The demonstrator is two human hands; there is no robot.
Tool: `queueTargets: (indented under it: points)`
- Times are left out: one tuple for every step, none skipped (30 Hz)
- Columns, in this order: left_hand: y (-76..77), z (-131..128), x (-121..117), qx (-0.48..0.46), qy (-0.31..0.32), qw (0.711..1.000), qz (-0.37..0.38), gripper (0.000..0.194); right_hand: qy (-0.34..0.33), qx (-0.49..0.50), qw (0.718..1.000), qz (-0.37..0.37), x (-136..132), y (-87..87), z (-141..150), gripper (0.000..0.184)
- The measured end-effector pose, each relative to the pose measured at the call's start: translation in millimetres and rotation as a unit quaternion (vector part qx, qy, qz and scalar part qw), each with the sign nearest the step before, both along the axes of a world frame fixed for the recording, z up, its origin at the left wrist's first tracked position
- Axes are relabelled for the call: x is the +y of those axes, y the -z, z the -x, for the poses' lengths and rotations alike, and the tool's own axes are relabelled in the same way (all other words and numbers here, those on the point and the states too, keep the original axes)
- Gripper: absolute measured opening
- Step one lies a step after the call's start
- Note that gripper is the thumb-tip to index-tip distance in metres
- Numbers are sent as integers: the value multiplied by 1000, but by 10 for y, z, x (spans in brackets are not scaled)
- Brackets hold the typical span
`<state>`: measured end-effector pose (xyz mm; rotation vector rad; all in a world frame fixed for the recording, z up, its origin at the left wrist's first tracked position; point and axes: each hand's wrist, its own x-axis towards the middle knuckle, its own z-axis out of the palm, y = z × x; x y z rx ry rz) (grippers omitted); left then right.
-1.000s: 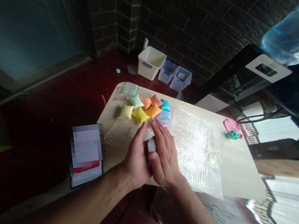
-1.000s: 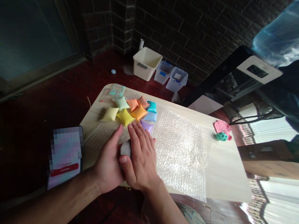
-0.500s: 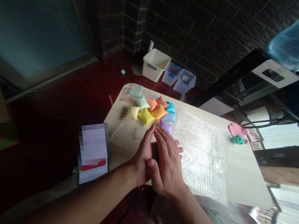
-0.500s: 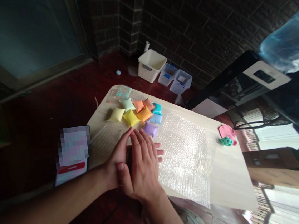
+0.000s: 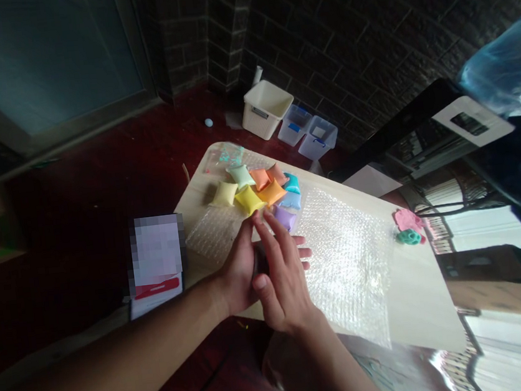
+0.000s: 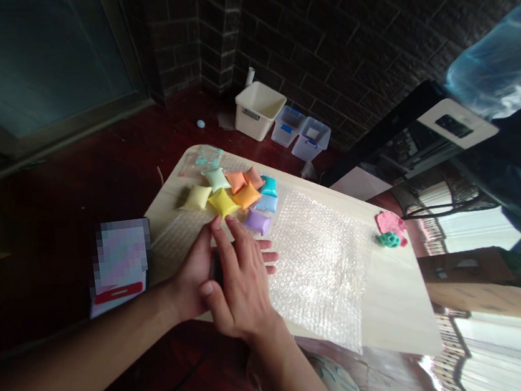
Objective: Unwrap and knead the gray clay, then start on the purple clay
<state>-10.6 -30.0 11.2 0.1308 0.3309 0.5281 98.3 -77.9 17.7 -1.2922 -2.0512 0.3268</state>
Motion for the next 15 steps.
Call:
queueTargets:
  points:
    - [-33,28,34,12,10,1000,17,83,18,15,1000,-7,-12,-4,-42,68]
    - [-69,54,68,23,-5,999,30,78,47,29,998,-22,-26,-7,-86,63]
    - [-106,76,104,30,-22,998,40,75,68,41,996,-37,-39,-9,-128,59]
    - [-136,93,138,31,-34,998,48,74,82,52,994,-48,-49,-9,-165,54]
    - [-159,106,169,27,-43,997,53,75,91,58,993,-56,-57,-10,-195,51]
    - [-170,114,197,21,-46,997,56,76,94,61,992,-63,-61,-10,-215,49]
    - [-172,119,219,13,-47,997,56,77,93,59,992,-68,-62,-10,-226,48]
    - [-166,122,236,7,-48,997,55,78,88,52,992,-75,-61,-11,-228,48]
    - [-155,122,245,5,-49,997,54,77,81,43,992,-82,-58,-12,-222,48]
    - [-144,121,248,5,-52,997,52,77,73,35,993,-91,-54,-12,-212,48]
    - [-136,120,246,9,-56,997,51,76,65,28,993,-97,-49,-11,-200,48]
    - [-132,118,239,15,-60,997,49,76,59,22,993,-101,-45,-9,-187,48]
    - [-134,116,229,20,-64,997,49,75,55,17,993,-100,-42,-6,-176,48]
    - [-142,114,219,24,-67,996,49,75,53,13,994,-96,-40,-3,-168,48]
    - [-153,113,210,26,-69,996,50,75,52,11,994,-91,-39,0,-162,48]
